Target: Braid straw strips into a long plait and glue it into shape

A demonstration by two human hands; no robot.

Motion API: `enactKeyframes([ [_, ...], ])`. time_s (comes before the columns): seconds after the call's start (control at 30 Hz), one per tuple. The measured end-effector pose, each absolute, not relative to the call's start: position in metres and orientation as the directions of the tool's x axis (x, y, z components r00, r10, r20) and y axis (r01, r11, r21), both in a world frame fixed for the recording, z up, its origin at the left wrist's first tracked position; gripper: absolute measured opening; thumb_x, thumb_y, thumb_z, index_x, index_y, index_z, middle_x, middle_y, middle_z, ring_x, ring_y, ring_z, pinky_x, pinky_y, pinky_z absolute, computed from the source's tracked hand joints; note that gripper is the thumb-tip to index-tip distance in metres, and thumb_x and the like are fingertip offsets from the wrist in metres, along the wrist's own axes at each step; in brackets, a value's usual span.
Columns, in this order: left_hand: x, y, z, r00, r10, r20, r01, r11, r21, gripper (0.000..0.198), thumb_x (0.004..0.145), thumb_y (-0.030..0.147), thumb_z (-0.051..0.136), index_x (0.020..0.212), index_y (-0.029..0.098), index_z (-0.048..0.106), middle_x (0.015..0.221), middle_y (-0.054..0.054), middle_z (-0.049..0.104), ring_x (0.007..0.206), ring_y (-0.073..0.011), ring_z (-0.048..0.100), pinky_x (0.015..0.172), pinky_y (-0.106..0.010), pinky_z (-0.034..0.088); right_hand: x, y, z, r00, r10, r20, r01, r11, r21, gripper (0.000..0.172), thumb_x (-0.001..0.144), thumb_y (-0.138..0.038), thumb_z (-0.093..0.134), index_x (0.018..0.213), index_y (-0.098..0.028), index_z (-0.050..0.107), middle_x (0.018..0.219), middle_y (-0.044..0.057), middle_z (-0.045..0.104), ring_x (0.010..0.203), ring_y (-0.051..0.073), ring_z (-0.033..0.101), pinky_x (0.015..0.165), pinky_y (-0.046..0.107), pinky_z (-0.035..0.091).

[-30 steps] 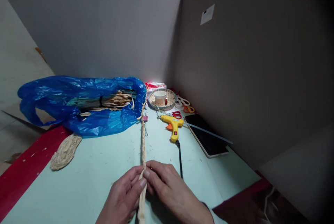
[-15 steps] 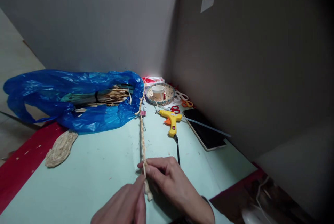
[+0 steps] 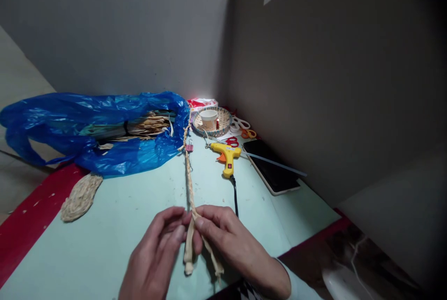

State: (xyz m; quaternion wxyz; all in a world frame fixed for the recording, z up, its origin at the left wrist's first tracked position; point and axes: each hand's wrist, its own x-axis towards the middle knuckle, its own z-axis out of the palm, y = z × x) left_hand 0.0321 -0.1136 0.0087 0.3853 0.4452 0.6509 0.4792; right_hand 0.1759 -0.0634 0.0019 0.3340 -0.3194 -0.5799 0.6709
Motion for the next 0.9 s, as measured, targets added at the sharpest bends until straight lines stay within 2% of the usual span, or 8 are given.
enactKeyframes([
  [0.1, 0.033, -0.101, 0.005, -0.161, 0.958, -0.237, 0.025, 0.244, 0.970, 0.047, 0.079, 0.050, 0.065, 0.116, 0.023, 0.060, 0.100, -0.003, 0.071, 0.100, -0.0211, 0.062, 0.088, -0.026, 0.045, 0.178, -0.065, 0.001, -0.575, 0.818, 0.029, -0.017, 0.024, -1.000, 0.036, 0.101, -0.034, 0.039, 0.074, -0.016, 0.055, 0.071, 0.000, 0.059, 0.067, 0.011, 0.054, 0.071, 0.024, 0.045],
  [0.17, 0.034, -0.097, -0.001, -0.076, 0.962, -0.263, 0.005, 0.264, 0.965, 0.048, 0.082, 0.050, 0.063, 0.120, 0.021, 0.056, 0.077, 0.000, 0.067, 0.078, -0.0166, 0.060, 0.069, -0.023, 0.045, 0.179, -0.066, 0.000, -0.599, 0.800, 0.045, -0.009, 0.050, -0.999, 0.034, 0.102, -0.034, 0.035, 0.078, -0.017, 0.054, 0.073, 0.000, 0.060, 0.070, 0.012, 0.058, 0.075, 0.024, 0.046],
  [0.23, 0.035, -0.096, -0.006, 0.001, 0.949, -0.316, -0.047, 0.316, 0.948, 0.050, 0.084, 0.050, 0.061, 0.123, 0.020, 0.053, 0.060, 0.005, 0.057, 0.057, -0.0124, 0.049, 0.051, -0.020, 0.035, 0.180, -0.067, -0.001, -0.620, 0.783, 0.052, 0.015, 0.079, -0.997, 0.031, 0.103, -0.032, 0.033, 0.084, -0.018, 0.054, 0.073, 0.000, 0.060, 0.073, 0.012, 0.060, 0.078, 0.025, 0.047],
  [0.43, 0.039, -0.096, -0.005, 0.059, 0.939, -0.340, -0.073, 0.344, 0.936, 0.040, 0.084, 0.050, 0.062, 0.108, 0.019, 0.058, 0.051, 0.008, 0.047, 0.041, -0.0058, 0.023, 0.039, -0.018, 0.011, 0.184, -0.067, 0.003, -0.591, 0.805, 0.057, 0.194, 0.210, -0.958, 0.032, 0.103, -0.027, 0.032, 0.085, -0.018, 0.057, 0.068, -0.001, 0.061, 0.068, 0.012, 0.060, 0.075, 0.024, 0.046],
  [0.57, 0.040, -0.096, -0.004, 0.018, 0.946, -0.324, -0.040, 0.325, 0.945, 0.034, 0.081, 0.051, 0.063, 0.094, 0.019, 0.064, 0.055, 0.005, 0.050, 0.045, -0.0079, 0.031, 0.038, -0.018, 0.017, 0.185, -0.070, 0.006, -0.532, 0.841, 0.103, 0.326, 0.315, -0.892, 0.035, 0.103, -0.027, 0.034, 0.077, -0.019, 0.057, 0.069, -0.001, 0.064, 0.064, 0.011, 0.059, 0.070, 0.022, 0.043],
  [0.67, 0.037, -0.095, -0.005, -0.055, 0.963, -0.265, 0.051, 0.268, 0.962, 0.027, 0.082, 0.047, 0.063, 0.076, 0.020, 0.064, 0.056, 0.005, 0.048, 0.051, -0.0104, 0.039, 0.045, -0.019, 0.030, 0.185, -0.078, 0.003, -0.450, 0.881, 0.147, 0.532, 0.397, -0.748, 0.030, 0.100, -0.027, 0.039, 0.079, -0.020, 0.057, 0.071, 0.001, 0.065, 0.061, 0.013, 0.058, 0.060, 0.024, 0.039],
  [0.77, 0.033, -0.094, -0.007, -0.049, 0.980, -0.191, 0.185, 0.197, 0.963, 0.036, 0.086, 0.043, 0.059, 0.058, 0.020, 0.057, 0.055, 0.004, 0.051, 0.059, -0.0135, 0.048, 0.060, -0.022, 0.040, 0.183, -0.088, -0.002, -0.396, 0.827, 0.400, 0.663, 0.559, -0.498, 0.027, 0.097, -0.019, 0.039, 0.077, -0.020, 0.058, 0.067, 0.003, 0.061, 0.058, 0.016, 0.055, 0.053, 0.028, 0.032],
  [0.9, 0.031, -0.098, -0.010, -0.097, 0.962, -0.256, 0.104, 0.265, 0.959, 0.026, 0.078, 0.047, 0.067, 0.078, 0.021, 0.071, 0.073, -0.001, 0.067, 0.070, -0.0187, 0.057, 0.063, -0.025, 0.045, 0.173, -0.094, -0.006, -0.392, 0.535, 0.748, 0.688, 0.710, -0.148, 0.029, 0.091, -0.005, 0.038, 0.081, -0.013, 0.064, 0.059, 0.003, 0.055, 0.052, 0.018, 0.048, 0.047, 0.031, 0.026],
])
